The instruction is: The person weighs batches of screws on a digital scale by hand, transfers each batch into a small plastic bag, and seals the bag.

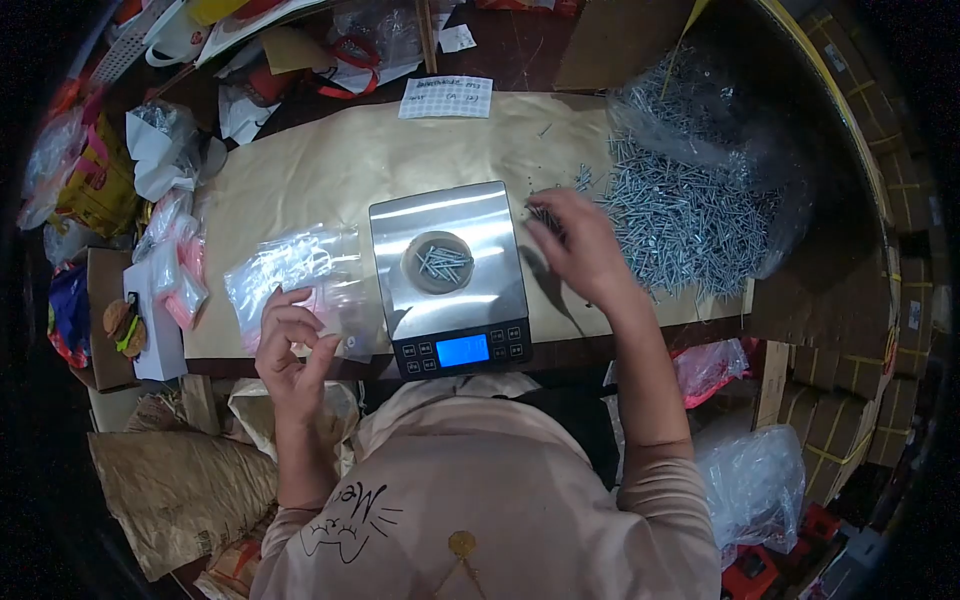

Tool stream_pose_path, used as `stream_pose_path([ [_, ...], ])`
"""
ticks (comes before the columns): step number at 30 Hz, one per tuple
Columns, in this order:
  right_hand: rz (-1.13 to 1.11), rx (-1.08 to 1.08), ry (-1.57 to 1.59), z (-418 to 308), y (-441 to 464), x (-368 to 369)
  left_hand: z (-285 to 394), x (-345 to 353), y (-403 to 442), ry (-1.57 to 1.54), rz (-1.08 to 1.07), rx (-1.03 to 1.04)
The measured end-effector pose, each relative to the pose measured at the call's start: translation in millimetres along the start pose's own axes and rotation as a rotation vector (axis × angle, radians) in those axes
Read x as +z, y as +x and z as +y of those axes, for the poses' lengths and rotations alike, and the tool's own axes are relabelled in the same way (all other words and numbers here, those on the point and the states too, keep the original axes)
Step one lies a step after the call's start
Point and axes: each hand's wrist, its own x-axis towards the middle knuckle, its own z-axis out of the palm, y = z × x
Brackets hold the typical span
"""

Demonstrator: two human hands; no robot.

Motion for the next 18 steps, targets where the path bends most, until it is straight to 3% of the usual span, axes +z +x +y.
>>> stream_pose_path([
  [2, -0.138, -0.004, 0.233, -14.5, -0.7, 7.4, 0.2, -0.9, 1.0, 0.031, -0.029, 0.035],
  [5, -0.181, -0.182, 0.101, -33.7, 0.1, 18.4, 12.0, 4.7, 10.4, 0.08, -0.047, 0.114],
  [8, -0.153, -0.197, -0.03, -42.5, -4.9, 42.3, 24.4, 10.0, 15.0, 0.038, -0.097, 0.144],
  [12, -0.162, -0.251, 0.055, -36.0, -2.6, 56.9, 15.5, 14.8, 5.6, -0.052, -0.159, 0.131],
  [13, -0.154, -0.234, 0.103, -36.9, -0.8, 54.8, 17.4, 17.4, 4.4, -0.06, -0.177, 0.11],
  [16, -0.314, 0.051, 0.707, -52.6, 3.0, 29.3, 24.7, 29.7, 6.6, -0.097, -0.244, 0.076],
  [18, -0.272, -0.153, 0.722, -54.8, 8.4, 27.2, 24.8, 40.8, 5.3, -0.114, -0.312, 0.063],
])
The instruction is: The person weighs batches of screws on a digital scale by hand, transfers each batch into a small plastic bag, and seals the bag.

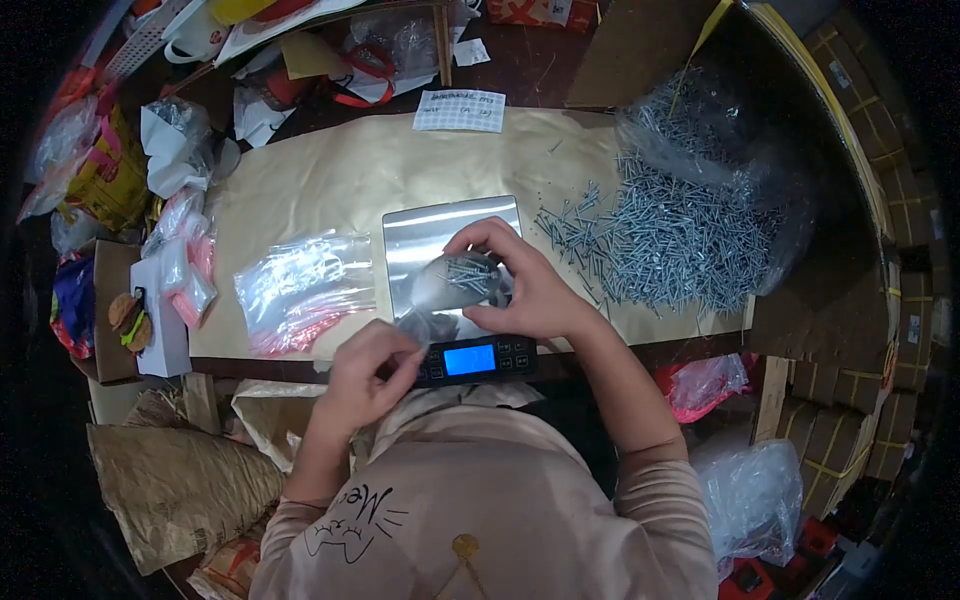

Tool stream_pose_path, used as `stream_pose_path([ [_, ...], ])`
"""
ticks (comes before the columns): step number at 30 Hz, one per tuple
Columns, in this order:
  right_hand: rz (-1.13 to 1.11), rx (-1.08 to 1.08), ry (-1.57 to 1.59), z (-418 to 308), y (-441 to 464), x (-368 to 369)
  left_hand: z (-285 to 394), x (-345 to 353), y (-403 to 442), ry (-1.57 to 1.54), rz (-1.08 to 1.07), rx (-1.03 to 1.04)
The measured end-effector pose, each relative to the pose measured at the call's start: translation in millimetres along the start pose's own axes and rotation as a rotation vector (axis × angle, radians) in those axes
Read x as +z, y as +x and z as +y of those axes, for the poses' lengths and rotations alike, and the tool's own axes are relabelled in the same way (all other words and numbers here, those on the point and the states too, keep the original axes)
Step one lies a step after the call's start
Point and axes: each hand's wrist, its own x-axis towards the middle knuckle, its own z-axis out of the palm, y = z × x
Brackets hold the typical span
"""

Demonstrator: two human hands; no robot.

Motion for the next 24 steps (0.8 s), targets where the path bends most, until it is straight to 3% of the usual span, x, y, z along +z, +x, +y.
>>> stream_pose_path([
  [7, -0.118, -0.238, -0.385, -53.8, 10.2, 18.3, 5.7, 27.0, 8.3, 0.074, 0.124, 0.146],
  [13, -0.1, -0.176, -0.308, -57.8, 5.6, -0.7, 3.8, 18.6, 6.3, 0.108, 0.145, 0.188],
  [16, 0.038, -0.028, -0.183, -23.3, -0.2, -7.7, 10.1, 1.9, 11.4, 0.217, 0.168, 0.217],
  [17, 0.047, 0.121, -0.205, -8.9, -3.9, -8.6, 9.7, 1.2, 11.9, 0.153, 0.217, 0.192],
  [20, 0.11, -0.002, -0.691, 22.0, -13.5, -2.0, 9.7, -2.3, 10.6, -0.02, 0.271, 0.102],
  [24, -0.003, -0.124, -0.464, -15.6, -11.2, 1.9, 9.9, -10.3, 2.1, -0.17, 0.172, 0.042],
])
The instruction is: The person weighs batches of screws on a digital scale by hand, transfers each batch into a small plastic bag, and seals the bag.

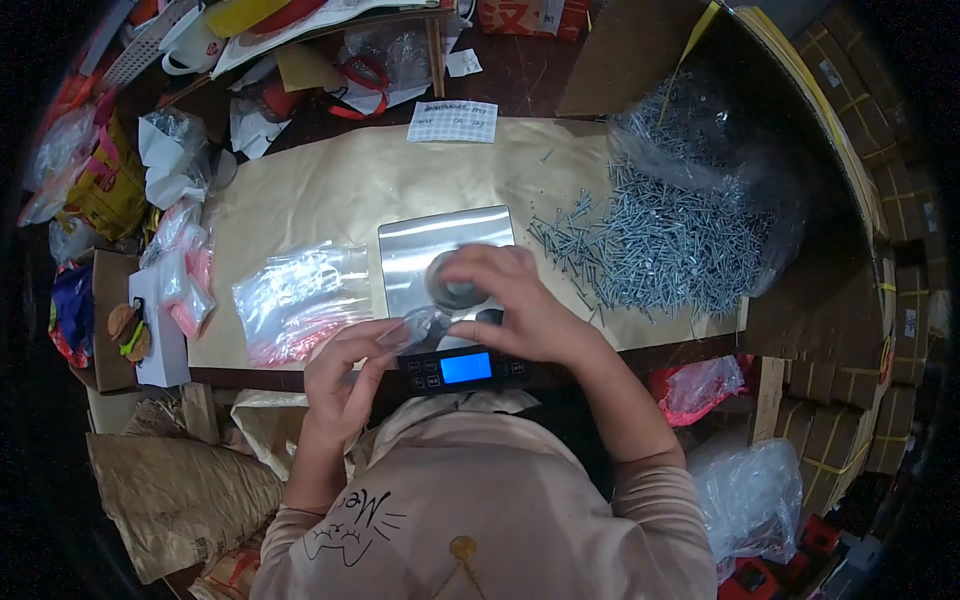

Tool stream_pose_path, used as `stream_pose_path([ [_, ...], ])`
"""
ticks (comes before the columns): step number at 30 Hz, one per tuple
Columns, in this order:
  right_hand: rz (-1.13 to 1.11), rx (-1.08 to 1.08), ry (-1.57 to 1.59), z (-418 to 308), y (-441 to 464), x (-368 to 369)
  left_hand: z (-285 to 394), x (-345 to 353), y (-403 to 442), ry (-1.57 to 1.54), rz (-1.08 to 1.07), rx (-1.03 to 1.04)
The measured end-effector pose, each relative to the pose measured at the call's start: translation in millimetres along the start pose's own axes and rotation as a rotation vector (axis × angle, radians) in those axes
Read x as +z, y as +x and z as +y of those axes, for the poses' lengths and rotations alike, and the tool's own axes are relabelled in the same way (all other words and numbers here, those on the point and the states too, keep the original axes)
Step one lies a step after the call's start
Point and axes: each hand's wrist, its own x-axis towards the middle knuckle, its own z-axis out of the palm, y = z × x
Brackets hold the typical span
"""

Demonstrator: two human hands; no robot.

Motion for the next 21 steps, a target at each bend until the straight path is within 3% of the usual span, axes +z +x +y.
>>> stream_pose_path([
  [4, -0.058, -0.122, 0.048, -24.0, 1.1, -10.0, 1.9, 2.8, -2.9, -0.166, -0.018, 0.021],
  [5, 0.03, -0.183, 0.06, -29.5, 2.5, -7.6, 3.0, 3.4, -2.8, -0.204, -0.017, 0.044],
  [8, -0.038, -0.259, -0.02, -34.8, 0.1, -6.9, 13.6, 3.3, 1.4, -0.153, -0.122, -0.047],
  [11, -0.055, -0.262, -0.002, -41.7, 2.2, -3.9, 10.0, 6.1, 3.4, -0.025, -0.145, -0.018],
  [14, -0.015, -0.25, -0.023, -43.1, 2.8, 0.5, 16.5, 7.3, 5.7, -0.055, -0.107, -0.184],
  [21, 0.052, -0.35, -0.112, -42.8, 1.2, 3.6, 16.2, 8.2, 1.7, -0.149, -0.143, -0.232],
])
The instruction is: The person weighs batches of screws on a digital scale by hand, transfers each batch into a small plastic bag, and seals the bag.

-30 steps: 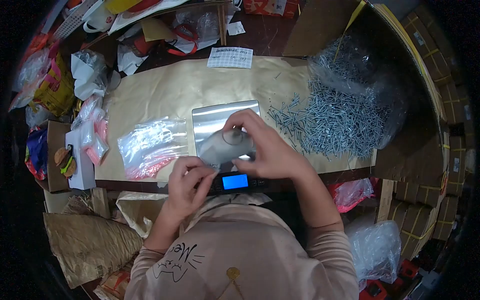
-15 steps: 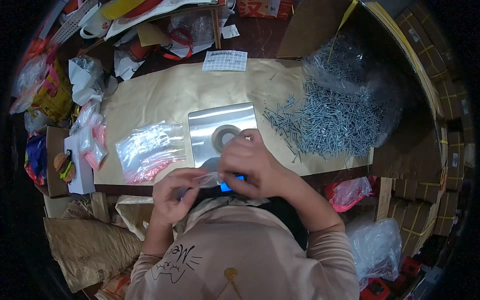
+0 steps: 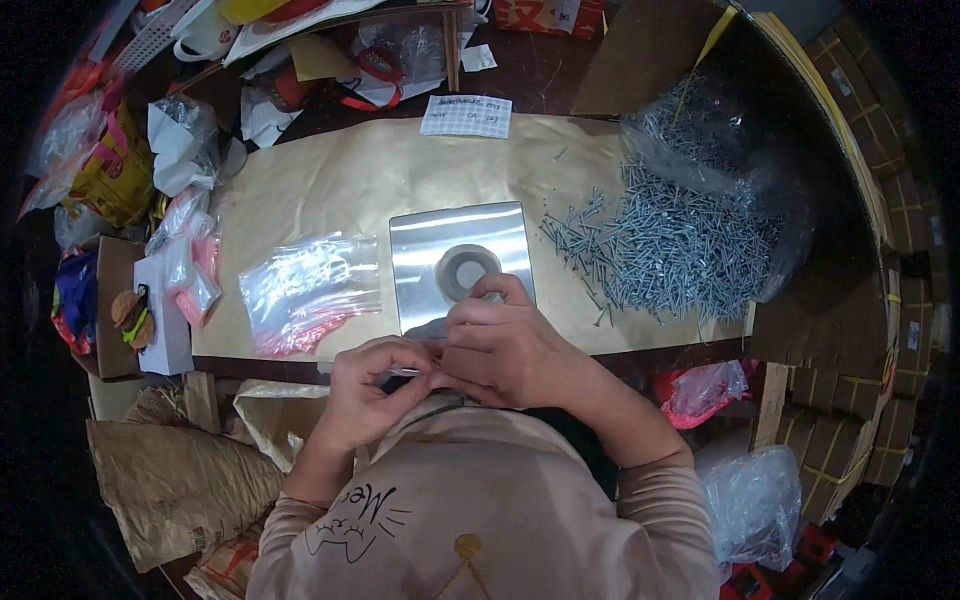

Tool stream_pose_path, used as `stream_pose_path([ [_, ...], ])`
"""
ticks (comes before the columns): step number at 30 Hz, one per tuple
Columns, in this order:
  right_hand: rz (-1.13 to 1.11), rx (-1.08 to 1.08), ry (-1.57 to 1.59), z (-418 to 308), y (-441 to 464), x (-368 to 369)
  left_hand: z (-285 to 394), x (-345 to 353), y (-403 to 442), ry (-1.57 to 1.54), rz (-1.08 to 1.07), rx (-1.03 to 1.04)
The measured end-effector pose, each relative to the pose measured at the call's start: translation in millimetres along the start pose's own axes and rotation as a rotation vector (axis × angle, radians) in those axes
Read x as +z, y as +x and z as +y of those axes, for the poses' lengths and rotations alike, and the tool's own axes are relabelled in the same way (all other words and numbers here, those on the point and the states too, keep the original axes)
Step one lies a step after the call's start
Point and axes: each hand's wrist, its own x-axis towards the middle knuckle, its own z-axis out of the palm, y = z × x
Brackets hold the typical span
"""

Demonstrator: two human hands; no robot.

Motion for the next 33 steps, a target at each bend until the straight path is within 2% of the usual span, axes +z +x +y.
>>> stream_pose_path([
  [5, 0.006, 0.063, -0.03, 3.5, -3.4, -16.5, -9.6, -15.2, -3.6, -0.164, 0.088, -0.045],
  [8, -0.106, 0.109, 0.033, 8.4, -5.5, -17.7, -6.8, -20.8, -6.8, -0.172, 0.07, -0.067],
  [11, 0.008, 0.393, 0.136, 27.5, -21.4, -15.5, -3.8, -44.1, -19.6, -0.049, 0.039, -0.118],
  [12, -0.043, 0.561, 0.139, 36.2, -21.8, -25.7, -0.2, -55.1, -25.3, 0.016, 0.028, -0.143],
  [14, 0.067, 0.71, -0.097, 67.8, -43.1, -34.0, 6.8, -79.1, -39.5, 0.173, 0.009, -0.188],
  [17, 0.074, 0.878, -0.432, 95.6, -76.4, -49.6, 7.3, -109.7, -71.0, 0.291, -0.018, -0.496],
  [20, -0.113, 1.129, -0.57, 94.8, -76.8, -39.7, 6.1, -120.1, -83.7, 0.375, -0.047, -0.932],
  [24, -0.084, 1.05, -0.638, 96.3, -61.6, -7.9, -30.0, -109.1, -92.0, 0.48, 0.052, -0.667],
  [26, 0.011, 0.931, -0.611, 109.3, -69.9, -1.5, -38.1, -100.1, -85.5, 0.552, 0.063, -0.485],
  [29, 0.121, 0.832, -0.456, 120.9, -79.2, -6.5, -29.4, -90.5, -68.0, 0.541, 0.014, -0.353],
  [33, 0.232, 0.833, -0.314, 123.6, -85.1, -22.9, -30.7, -86.6, -63.4, 0.469, 0.058, -0.395],
])
